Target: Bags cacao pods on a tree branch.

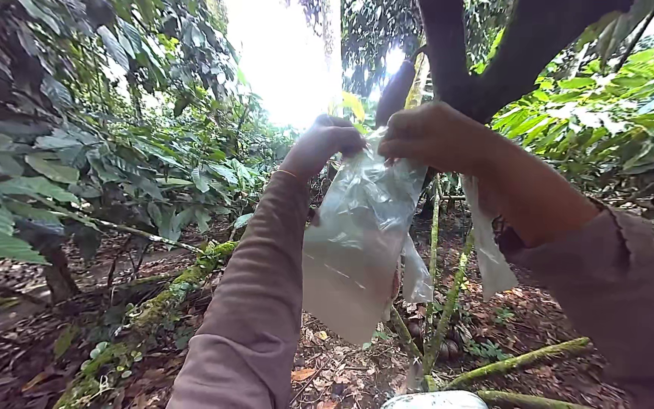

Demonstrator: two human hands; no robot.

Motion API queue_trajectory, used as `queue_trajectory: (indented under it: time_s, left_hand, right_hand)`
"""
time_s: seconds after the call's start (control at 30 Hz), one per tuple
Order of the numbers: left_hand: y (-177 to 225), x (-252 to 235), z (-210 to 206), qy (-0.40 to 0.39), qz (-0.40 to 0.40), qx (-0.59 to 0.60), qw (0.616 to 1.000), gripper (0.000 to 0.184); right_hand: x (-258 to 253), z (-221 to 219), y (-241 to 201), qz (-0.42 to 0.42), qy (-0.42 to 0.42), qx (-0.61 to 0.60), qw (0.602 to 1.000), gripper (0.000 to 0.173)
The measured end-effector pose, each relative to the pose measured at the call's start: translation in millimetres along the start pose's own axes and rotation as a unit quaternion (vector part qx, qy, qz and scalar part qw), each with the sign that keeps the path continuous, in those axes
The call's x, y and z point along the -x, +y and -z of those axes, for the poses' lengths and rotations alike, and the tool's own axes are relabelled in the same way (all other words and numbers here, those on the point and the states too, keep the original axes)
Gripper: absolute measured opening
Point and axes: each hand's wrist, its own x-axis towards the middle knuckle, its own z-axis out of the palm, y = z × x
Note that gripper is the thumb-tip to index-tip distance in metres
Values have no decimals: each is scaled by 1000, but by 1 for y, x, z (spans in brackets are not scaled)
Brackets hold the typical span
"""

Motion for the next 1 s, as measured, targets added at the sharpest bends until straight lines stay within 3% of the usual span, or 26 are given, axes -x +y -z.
queue_trajectory:
  time_s: [0.13, 0.37, 0.57, 0.67, 0.77, 0.87, 0.93, 1.0]
  left_hand:
    - [1, -9, 0, 37, -19, 22, 999, 23]
    - [10, -31, -8, 81, -13, 14, 997, 24]
    - [37, -51, -22, 177, -31, -4, 984, 18]
    - [51, -64, -24, 216, -31, -151, 964, 3]
    - [69, -78, -25, 202, -14, -328, 923, 12]
    - [80, -86, -33, 191, -24, -418, 888, 23]
    - [87, -80, -49, 216, -8, -479, 851, 39]
    - [88, -69, -64, 276, -45, -498, 821, 42]
  right_hand:
    - [0, 5, -17, -95, 5, 50, 994, 24]
    - [-9, 14, -24, -96, 80, 136, 983, 25]
    - [-14, 23, -28, -134, 159, 127, 970, 23]
    - [-17, 25, -26, -148, 183, 132, 963, 24]
    - [-19, 28, -29, -154, 222, 176, 947, 26]
    - [-23, 27, -30, -149, 255, 215, 931, 26]
    - [-25, 25, -34, -156, 261, 232, 924, 32]
    - [-25, 26, -37, -159, 267, 241, 919, 38]
